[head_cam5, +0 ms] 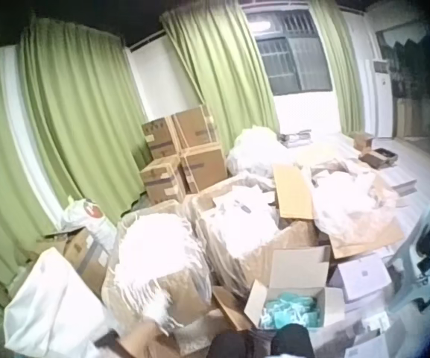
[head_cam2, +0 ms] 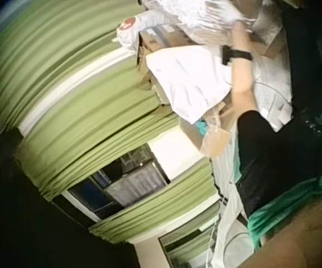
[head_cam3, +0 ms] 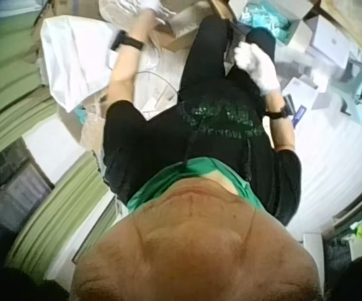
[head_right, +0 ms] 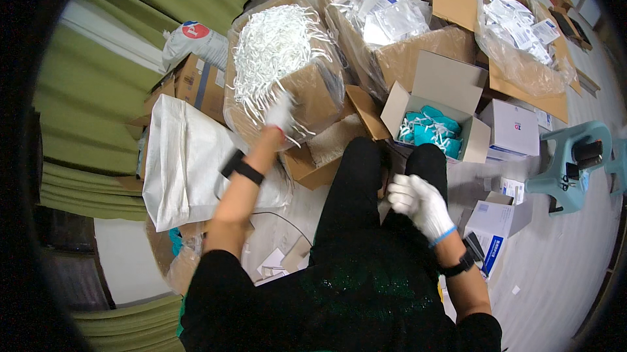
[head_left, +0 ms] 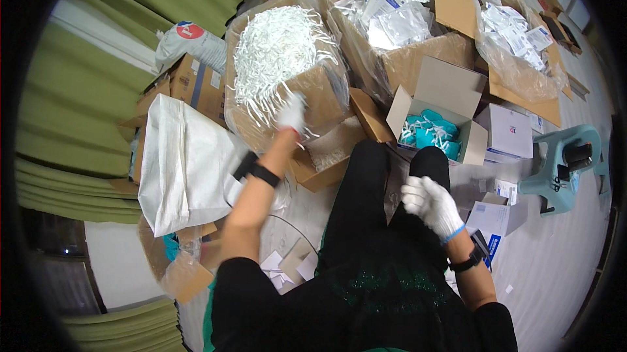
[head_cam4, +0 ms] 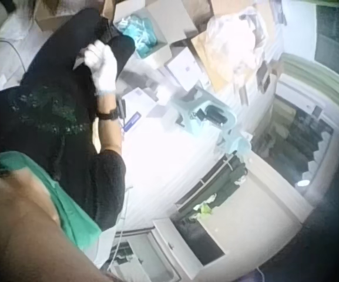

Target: Inspect and pack medical-style face masks into a box.

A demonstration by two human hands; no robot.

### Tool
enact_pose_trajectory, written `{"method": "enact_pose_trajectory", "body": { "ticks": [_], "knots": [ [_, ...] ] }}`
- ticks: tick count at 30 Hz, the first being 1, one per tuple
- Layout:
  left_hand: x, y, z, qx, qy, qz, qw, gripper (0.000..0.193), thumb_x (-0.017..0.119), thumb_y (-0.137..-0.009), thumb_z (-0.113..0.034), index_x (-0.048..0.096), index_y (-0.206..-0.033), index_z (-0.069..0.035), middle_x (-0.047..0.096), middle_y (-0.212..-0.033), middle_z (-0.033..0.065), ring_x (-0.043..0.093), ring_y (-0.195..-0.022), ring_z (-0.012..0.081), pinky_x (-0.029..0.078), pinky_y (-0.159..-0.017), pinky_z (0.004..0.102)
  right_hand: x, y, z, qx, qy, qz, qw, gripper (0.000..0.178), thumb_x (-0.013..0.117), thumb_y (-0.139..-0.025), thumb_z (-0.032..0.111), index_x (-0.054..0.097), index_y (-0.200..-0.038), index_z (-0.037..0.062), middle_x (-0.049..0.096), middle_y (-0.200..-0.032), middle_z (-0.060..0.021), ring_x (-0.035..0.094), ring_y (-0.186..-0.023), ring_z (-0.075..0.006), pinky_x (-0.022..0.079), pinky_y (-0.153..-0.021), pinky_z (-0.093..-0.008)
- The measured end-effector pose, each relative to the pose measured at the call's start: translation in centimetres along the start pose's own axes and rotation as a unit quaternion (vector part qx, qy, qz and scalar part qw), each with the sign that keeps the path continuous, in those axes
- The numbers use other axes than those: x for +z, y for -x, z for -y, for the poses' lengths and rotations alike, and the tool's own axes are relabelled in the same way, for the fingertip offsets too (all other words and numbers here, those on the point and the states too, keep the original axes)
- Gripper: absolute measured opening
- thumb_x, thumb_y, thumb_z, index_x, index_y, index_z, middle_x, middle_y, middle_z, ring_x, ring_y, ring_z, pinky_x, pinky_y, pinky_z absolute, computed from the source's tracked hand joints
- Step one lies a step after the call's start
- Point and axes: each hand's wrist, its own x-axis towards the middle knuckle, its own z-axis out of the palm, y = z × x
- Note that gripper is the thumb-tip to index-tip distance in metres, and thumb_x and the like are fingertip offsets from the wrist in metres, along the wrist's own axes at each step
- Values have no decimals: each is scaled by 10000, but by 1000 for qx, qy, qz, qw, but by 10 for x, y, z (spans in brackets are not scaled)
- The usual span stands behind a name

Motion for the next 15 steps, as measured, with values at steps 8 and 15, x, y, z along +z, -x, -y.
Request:
{"method": "enact_pose_trajectory", "body": {
  "ticks": [8, 15],
  "knots": [
    [-219, -145, -78, -42, 259, -84, 961, 721, 702, -838, -511, 508, -1336, -27, 627, -1165, 114, 607, -1046, 263, 485, -802, 386, -45, 36, -7, -22, 8, -150, 988, 362, 580, -952, 343, 597, -1134, 31, 653, -959, -86, 628, -789, -209, 533, -691, -354],
    [21, -41, -44, 125, 149, 6, 981, 284, 610, -892, -237, 705, -996, 9, 723, -981, 162, 700, -845, 258, 532, -790, 344, -71, 19, 5, -45, -15, -181, 982, 232, 560, -963, 265, 621, -1023, 50, 615, -803, -7, 554, -633, -114, 483, -560, -280]
  ]
}}
